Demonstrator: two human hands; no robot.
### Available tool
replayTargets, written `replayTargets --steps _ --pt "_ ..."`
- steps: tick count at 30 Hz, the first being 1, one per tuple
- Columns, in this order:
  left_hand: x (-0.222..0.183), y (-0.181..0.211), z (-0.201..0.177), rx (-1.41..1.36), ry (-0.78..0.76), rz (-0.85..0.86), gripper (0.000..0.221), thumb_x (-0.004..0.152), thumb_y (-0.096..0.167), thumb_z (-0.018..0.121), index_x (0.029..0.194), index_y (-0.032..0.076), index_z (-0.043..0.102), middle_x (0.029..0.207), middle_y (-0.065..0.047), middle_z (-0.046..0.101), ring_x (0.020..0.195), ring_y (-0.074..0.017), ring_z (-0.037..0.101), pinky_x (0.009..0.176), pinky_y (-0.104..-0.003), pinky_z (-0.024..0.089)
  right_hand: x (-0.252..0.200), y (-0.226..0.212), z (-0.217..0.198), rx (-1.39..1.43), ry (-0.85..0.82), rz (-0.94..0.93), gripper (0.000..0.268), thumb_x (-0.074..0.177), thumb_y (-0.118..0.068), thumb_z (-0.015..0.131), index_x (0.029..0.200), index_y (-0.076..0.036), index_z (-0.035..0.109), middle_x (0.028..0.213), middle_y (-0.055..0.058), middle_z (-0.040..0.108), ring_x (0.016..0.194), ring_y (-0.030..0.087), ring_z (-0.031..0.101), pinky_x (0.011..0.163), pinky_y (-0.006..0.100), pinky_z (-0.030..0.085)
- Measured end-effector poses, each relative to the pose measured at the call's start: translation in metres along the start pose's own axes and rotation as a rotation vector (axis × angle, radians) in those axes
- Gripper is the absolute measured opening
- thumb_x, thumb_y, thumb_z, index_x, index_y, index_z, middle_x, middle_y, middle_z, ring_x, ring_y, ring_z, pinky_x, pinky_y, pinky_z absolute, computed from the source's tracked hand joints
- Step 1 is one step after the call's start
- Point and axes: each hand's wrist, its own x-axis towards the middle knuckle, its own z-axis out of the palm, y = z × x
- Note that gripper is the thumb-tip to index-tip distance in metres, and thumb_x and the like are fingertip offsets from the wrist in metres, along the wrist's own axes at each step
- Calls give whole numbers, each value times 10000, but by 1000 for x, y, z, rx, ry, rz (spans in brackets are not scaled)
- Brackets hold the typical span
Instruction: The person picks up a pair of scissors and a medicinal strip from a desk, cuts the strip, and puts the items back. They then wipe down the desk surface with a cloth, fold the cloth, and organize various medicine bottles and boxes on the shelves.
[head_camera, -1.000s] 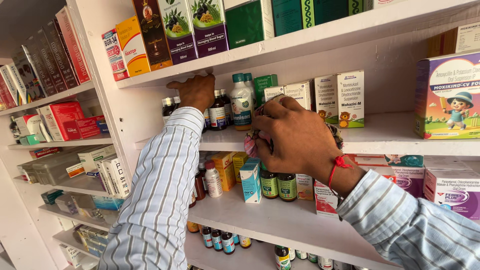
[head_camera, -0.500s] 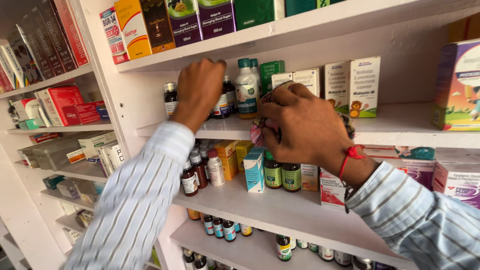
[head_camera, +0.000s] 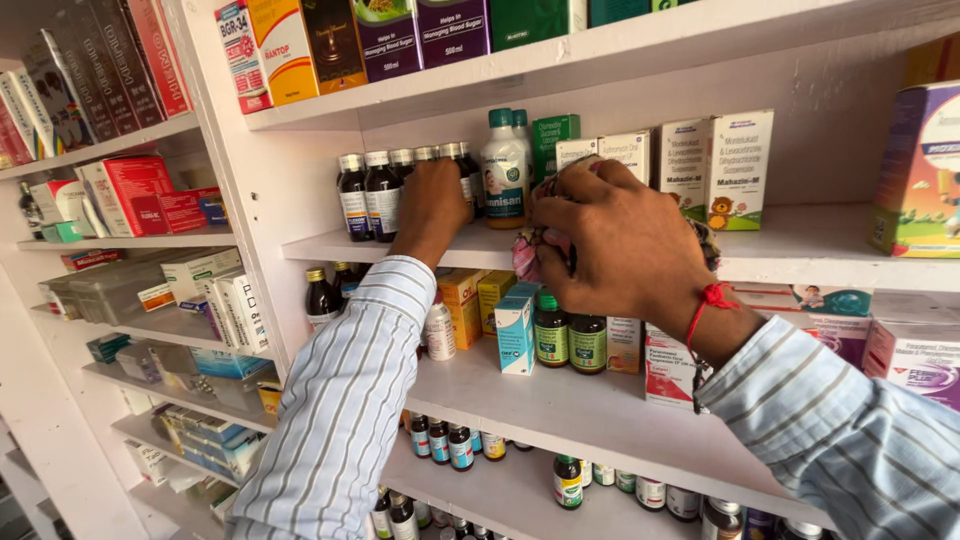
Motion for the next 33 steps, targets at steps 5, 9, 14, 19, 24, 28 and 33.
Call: replayTargets --steps 5,9,14,19,24,28,33 --pt "4 -1 2 -38 -54 -78 321 711 54 870 1000 -11 748 1086 -276 706 1036 -413 702 880 -454 587 -1 1 -2 -2 13 -14 355 765 -323 702 1059 -139 781 1078 119 697 1080 358 653 755 490 595" --pt "1 -14 -18 50 43 7 384 742 265 937 897 -37 758 1031 -284 725 979 -389 716 854 -429 591 -2 3 1 -19 -11 -13 360 759 -315 703 1065 -143 785 1066 122 700 1076 363 653 758 497 596" --pt "-58 -40 -74 -781 413 74 112 905 81 755 950 -10 709 881 -162 782 710 -206 778 667 -343 626 -6 12 7 68 70 -46 293 788 -235 698 1048 -138 793 1061 119 709 1038 362 660 777 489 591" --pt "-172 -7 -81 -1543 156 42 528 929 178 690 1390 65 458 1191 -96 636 980 -203 706 787 -365 640 -9 -6 6 536 350 143 182 953 -198 728 1078 -66 711 1061 146 679 981 261 686 847 422 565" --pt "-211 27 -44 -2023 159 -5 526 966 211 689 1443 184 470 1313 -36 608 1152 -174 635 852 -335 624 -1 -83 36 1121 141 -101 416 1018 6 496 1428 41 438 1478 301 469 1327 308 429 1029 429 367" --pt "-197 -13 -39 -1649 527 -236 556 831 87 703 1366 140 563 1245 -14 632 1072 -151 645 831 -303 598 2 -60 29 947 -431 -5 296 872 -139 660 1166 -120 636 1297 124 745 1022 174 726 869 290 564" --pt "-173 -79 -53 -1342 659 -358 387 887 155 745 1251 80 639 1078 -39 696 846 -139 663 690 -290 593 41 -22 28 440 -93 47 89 805 -163 729 838 -103 786 965 120 805 731 228 761 706 362 599"
